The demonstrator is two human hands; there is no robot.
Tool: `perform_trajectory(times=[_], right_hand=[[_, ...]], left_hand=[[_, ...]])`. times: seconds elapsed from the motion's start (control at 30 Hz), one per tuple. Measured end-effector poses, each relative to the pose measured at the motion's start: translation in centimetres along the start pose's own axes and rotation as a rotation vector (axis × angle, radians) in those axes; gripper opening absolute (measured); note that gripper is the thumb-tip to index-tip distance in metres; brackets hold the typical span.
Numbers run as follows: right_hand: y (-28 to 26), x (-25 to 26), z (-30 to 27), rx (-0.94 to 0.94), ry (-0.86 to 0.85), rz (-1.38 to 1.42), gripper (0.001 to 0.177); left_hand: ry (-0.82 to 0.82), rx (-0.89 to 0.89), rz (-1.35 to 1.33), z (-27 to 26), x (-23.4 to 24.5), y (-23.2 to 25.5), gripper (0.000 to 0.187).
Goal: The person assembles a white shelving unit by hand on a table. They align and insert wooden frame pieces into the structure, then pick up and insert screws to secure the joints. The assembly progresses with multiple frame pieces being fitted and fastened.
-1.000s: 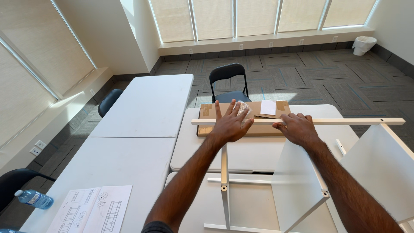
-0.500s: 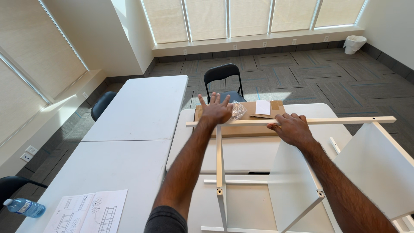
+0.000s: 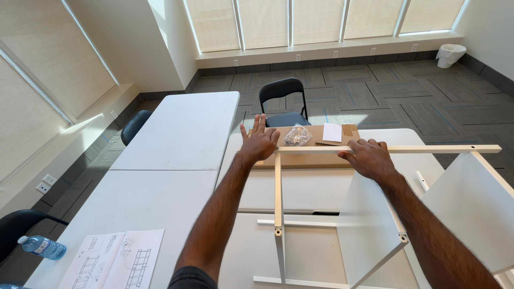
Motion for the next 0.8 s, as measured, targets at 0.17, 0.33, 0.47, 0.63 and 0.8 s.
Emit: perform_trajectory(times=[0.17,0.33,0.47,0.63,0.8], right_hand=[[0.2,-0.2,0.2,0.006,-0.011,-0.002,0.070],[-0.1,-0.2,0.0,0.007,-0.016,-0.017,0.070],[0.0,-0.3,0.2,0.008,0.005,-0.022,0.071],[0.1,-0.4,0.3,0.011,0.028,-0.028,0.069],[0.1,-0.3,0.3,0.008,0.022,-0.031,0.068]], left_hand=[[0.083,-0.032,0.114,-3.3,1.0,-0.5,0.082],[0.101,-0.093,0.162,-7.3,1.7,0.9,0.078],[0.094,-0.194,0.097,-9.1,1.7,3.8,0.081],[0.124,-0.321,0.167,-9.3,0.8,7.2,0.078],[0.166,-0.437,0.297,-7.5,-0.5,10.3,0.083]])
Point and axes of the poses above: each hand's wrist, its own z-axis towards the middle knuckle, its own x-axis out of the back of the hand, y = z × x, the point moved 10 cm from there along z, towards the middle knuckle, and after that the axes turned 2 degrees about x, right-handed, at the moved point
